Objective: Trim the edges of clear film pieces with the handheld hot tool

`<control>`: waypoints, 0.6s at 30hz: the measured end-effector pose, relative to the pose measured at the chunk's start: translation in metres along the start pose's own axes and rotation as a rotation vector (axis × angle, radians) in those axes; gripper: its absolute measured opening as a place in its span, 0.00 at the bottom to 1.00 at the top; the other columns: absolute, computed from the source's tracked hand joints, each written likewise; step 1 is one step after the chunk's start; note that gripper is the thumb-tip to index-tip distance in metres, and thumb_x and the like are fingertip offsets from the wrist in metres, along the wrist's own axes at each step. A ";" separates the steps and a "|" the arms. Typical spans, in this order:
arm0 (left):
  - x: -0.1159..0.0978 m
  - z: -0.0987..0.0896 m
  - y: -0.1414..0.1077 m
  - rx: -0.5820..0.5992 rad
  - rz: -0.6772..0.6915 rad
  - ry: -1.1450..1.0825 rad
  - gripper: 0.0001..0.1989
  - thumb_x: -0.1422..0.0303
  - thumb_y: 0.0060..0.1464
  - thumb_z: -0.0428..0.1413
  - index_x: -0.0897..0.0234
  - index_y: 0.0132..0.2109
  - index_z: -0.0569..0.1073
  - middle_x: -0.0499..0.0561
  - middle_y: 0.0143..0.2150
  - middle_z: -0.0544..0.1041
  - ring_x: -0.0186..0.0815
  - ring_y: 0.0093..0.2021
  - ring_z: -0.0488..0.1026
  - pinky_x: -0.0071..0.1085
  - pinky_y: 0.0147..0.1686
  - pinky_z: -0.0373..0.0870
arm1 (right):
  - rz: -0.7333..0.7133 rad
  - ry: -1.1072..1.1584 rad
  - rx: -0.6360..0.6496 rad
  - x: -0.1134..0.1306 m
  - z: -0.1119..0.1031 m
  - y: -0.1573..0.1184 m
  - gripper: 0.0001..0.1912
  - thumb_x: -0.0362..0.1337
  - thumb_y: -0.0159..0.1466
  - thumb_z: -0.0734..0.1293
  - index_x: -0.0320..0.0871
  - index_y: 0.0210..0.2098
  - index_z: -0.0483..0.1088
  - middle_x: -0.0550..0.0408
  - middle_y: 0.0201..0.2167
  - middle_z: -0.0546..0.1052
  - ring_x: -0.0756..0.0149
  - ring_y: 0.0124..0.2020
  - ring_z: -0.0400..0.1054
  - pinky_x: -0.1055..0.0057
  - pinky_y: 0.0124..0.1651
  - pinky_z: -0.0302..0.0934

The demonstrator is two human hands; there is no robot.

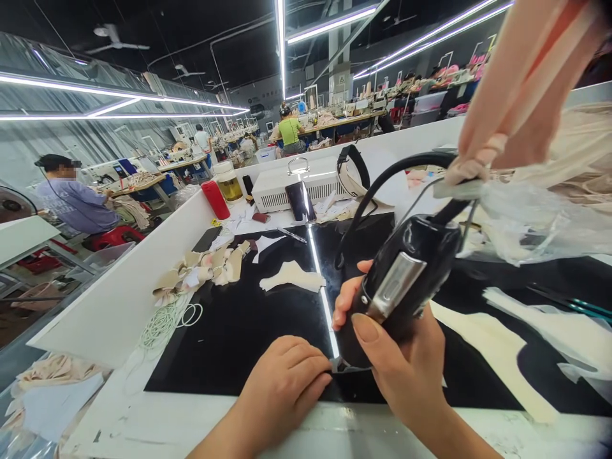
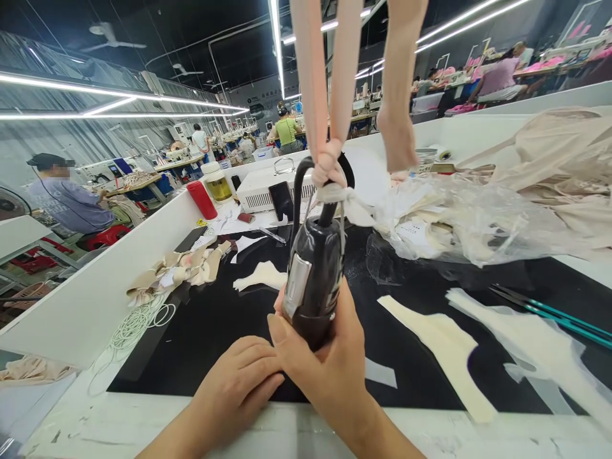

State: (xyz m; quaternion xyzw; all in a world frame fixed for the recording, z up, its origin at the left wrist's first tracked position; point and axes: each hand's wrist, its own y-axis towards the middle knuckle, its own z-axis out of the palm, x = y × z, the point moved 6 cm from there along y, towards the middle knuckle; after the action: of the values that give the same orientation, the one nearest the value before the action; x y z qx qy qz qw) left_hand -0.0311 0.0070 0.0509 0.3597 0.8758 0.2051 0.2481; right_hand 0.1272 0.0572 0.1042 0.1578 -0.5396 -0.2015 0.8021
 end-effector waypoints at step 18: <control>0.005 0.010 -0.003 0.094 -0.074 -0.007 0.10 0.71 0.75 0.54 0.61 0.55 0.80 0.54 0.50 0.83 0.42 0.49 0.80 0.40 0.50 0.79 | 0.028 -0.086 0.028 -0.004 0.004 -0.001 0.12 0.39 0.63 0.77 0.52 0.43 0.72 0.60 0.31 0.80 0.65 0.26 0.75 0.66 0.33 0.76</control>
State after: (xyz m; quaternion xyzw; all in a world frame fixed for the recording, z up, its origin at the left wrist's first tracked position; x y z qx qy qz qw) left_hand -0.0302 0.0103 0.0400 0.3390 0.8963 0.1532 0.2415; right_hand 0.1223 0.0582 0.1022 0.1526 -0.5785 -0.1892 0.7786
